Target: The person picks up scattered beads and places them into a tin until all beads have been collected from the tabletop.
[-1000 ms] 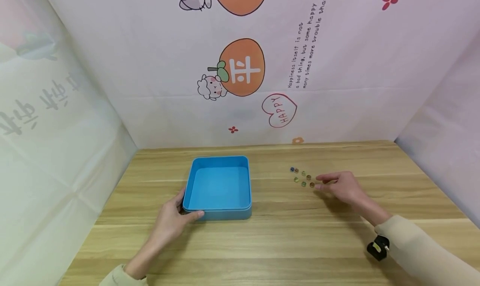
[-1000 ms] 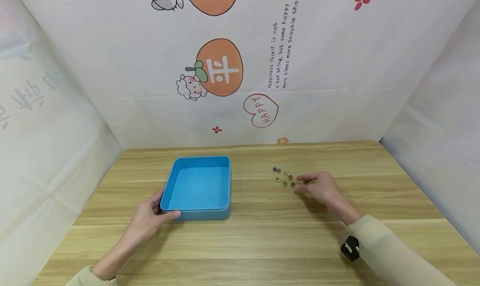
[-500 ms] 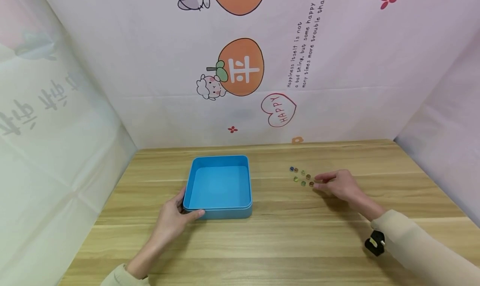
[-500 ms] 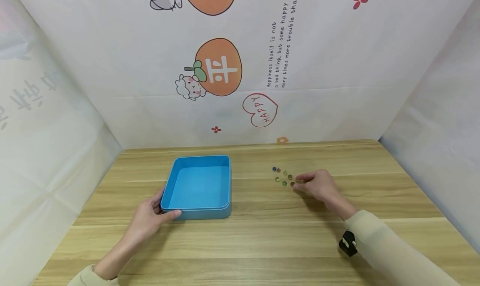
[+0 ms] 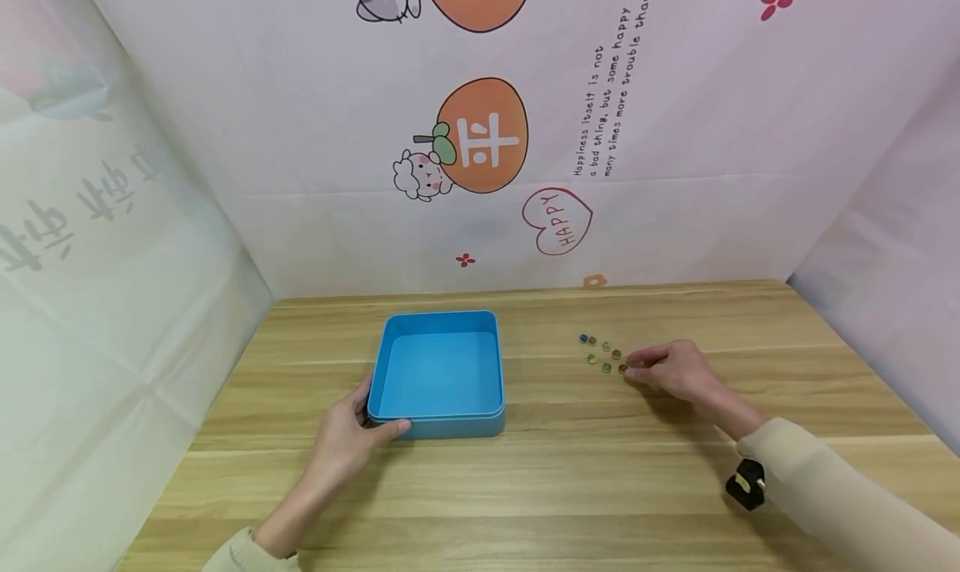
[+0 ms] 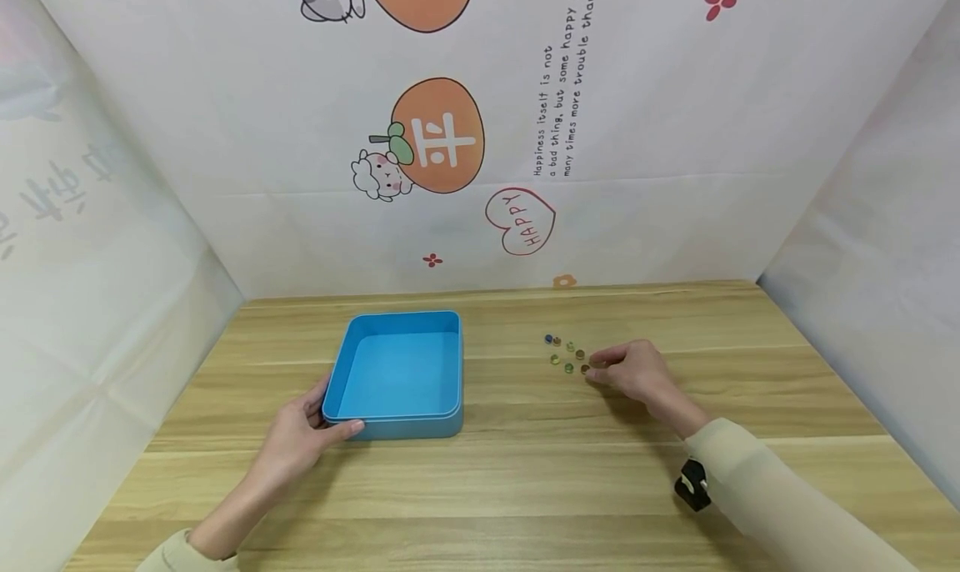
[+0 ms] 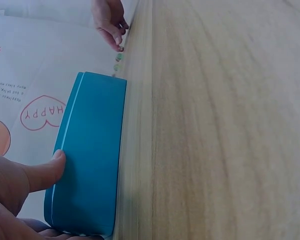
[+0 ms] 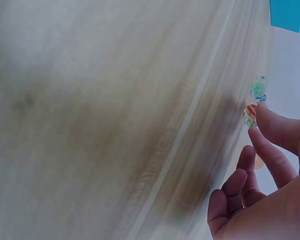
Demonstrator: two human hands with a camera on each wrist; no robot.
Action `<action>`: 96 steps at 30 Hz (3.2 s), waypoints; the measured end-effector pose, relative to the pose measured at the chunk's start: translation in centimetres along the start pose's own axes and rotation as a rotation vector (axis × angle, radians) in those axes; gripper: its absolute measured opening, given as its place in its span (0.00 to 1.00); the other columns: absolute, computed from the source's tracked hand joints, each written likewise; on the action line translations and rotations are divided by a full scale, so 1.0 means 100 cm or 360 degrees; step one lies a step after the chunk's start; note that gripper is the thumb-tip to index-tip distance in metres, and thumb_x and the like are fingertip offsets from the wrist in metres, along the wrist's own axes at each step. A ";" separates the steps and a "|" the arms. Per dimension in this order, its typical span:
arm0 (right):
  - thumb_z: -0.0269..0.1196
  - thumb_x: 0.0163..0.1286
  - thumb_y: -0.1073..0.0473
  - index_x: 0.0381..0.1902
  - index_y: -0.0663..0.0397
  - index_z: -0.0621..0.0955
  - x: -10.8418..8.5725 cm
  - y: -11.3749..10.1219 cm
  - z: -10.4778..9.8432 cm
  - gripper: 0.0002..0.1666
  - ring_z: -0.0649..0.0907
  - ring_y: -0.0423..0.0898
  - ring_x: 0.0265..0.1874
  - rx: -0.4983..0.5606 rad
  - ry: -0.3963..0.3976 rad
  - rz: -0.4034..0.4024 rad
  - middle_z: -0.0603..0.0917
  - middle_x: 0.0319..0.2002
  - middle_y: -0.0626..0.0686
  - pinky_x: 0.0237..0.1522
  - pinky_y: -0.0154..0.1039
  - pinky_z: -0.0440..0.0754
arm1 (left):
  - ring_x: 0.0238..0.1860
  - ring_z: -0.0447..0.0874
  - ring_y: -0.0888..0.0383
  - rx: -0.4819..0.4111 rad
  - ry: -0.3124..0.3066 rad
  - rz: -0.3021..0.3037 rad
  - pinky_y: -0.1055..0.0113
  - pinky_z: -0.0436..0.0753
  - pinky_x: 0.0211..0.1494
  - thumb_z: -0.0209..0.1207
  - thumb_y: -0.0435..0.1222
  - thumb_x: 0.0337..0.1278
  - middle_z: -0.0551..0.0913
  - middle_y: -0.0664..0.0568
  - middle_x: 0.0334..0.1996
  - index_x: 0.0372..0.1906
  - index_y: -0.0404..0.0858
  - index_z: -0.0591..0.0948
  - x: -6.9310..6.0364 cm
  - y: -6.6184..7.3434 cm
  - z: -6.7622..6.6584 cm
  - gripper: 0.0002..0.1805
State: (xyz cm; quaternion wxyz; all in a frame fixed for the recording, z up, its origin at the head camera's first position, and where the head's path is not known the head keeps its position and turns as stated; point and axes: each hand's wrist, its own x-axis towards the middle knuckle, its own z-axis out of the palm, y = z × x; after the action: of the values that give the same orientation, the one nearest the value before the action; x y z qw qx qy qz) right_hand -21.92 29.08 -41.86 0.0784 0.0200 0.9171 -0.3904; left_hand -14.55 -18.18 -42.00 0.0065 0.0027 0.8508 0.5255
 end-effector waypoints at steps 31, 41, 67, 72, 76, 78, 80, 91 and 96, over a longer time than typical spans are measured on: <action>0.73 0.72 0.56 0.53 0.61 0.90 0.005 -0.001 0.006 0.18 0.78 0.71 0.62 -0.0105 0.0015 -0.0015 0.83 0.60 0.71 0.59 0.64 0.79 | 0.75 0.66 0.39 0.0028 0.0020 0.0011 0.47 0.74 0.71 0.77 0.35 0.60 0.63 0.30 0.77 0.81 0.25 0.57 0.000 0.000 0.002 0.53; 0.73 0.72 0.55 0.52 0.61 0.90 0.004 -0.002 0.007 0.17 0.78 0.69 0.61 -0.0067 0.0013 0.0004 0.84 0.59 0.69 0.57 0.60 0.80 | 0.76 0.64 0.41 0.0017 0.0022 -0.0007 0.48 0.71 0.73 0.77 0.35 0.60 0.61 0.31 0.78 0.81 0.26 0.56 0.001 -0.002 0.003 0.54; 0.71 0.74 0.49 0.56 0.57 0.90 0.000 -0.047 -0.004 0.21 0.75 0.65 0.65 0.0060 -0.0002 -0.0103 0.80 0.66 0.67 0.60 0.59 0.78 | 0.79 0.56 0.39 -0.0167 0.0025 -0.0125 0.49 0.66 0.76 0.76 0.33 0.59 0.55 0.33 0.81 0.83 0.29 0.55 -0.002 0.001 0.003 0.54; 0.70 0.74 0.48 0.58 0.57 0.89 0.003 -0.059 -0.003 0.23 0.73 0.66 0.68 0.0153 -0.0051 -0.0074 0.78 0.68 0.67 0.67 0.64 0.73 | 0.79 0.57 0.39 -0.0171 0.0029 -0.0130 0.49 0.66 0.76 0.76 0.33 0.59 0.56 0.33 0.81 0.83 0.29 0.55 -0.002 0.002 0.003 0.54; 0.71 0.73 0.49 0.59 0.58 0.88 0.006 -0.069 0.000 0.24 0.75 0.63 0.66 0.0202 -0.0058 -0.0063 0.78 0.68 0.66 0.65 0.61 0.75 | 0.79 0.58 0.39 -0.0172 0.0037 -0.0131 0.49 0.67 0.76 0.77 0.33 0.59 0.57 0.32 0.80 0.83 0.28 0.55 -0.002 0.002 0.003 0.54; 0.71 0.73 0.49 0.58 0.58 0.88 0.007 -0.073 0.002 0.23 0.74 0.62 0.66 0.0222 -0.0059 -0.0069 0.77 0.68 0.66 0.64 0.60 0.76 | 0.79 0.58 0.39 -0.0172 0.0037 -0.0129 0.49 0.67 0.76 0.77 0.33 0.59 0.58 0.32 0.80 0.83 0.28 0.56 -0.002 0.002 0.003 0.54; 0.71 0.73 0.50 0.58 0.58 0.88 0.008 -0.077 0.004 0.23 0.76 0.61 0.65 0.0247 -0.0067 -0.0080 0.79 0.67 0.64 0.63 0.59 0.76 | 0.79 0.58 0.39 -0.0169 0.0038 -0.0125 0.49 0.67 0.76 0.77 0.33 0.58 0.58 0.32 0.80 0.82 0.28 0.56 -0.002 0.001 0.003 0.54; 0.72 0.73 0.53 0.56 0.58 0.89 0.015 -0.101 0.016 0.20 0.75 0.58 0.64 0.0287 -0.0060 -0.0134 0.80 0.67 0.63 0.59 0.50 0.76 | 0.79 0.57 0.39 -0.0162 0.0040 -0.0132 0.48 0.66 0.76 0.77 0.33 0.58 0.57 0.32 0.80 0.83 0.29 0.56 -0.001 0.001 0.003 0.54; 0.71 0.74 0.53 0.55 0.57 0.90 0.019 -0.112 0.024 0.18 0.76 0.57 0.62 0.0255 -0.0071 -0.0145 0.81 0.65 0.62 0.59 0.51 0.77 | 0.79 0.58 0.39 -0.0171 0.0039 -0.0131 0.48 0.67 0.76 0.77 0.32 0.58 0.57 0.32 0.80 0.83 0.29 0.56 -0.001 0.001 0.003 0.54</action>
State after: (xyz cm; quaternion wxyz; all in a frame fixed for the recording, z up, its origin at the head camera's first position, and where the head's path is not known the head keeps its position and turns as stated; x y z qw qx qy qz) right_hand -24.54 19.53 -35.85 0.0791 -0.0242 0.8810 -0.4659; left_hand -14.42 -17.86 -42.06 0.0179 -0.0391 0.8208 0.5696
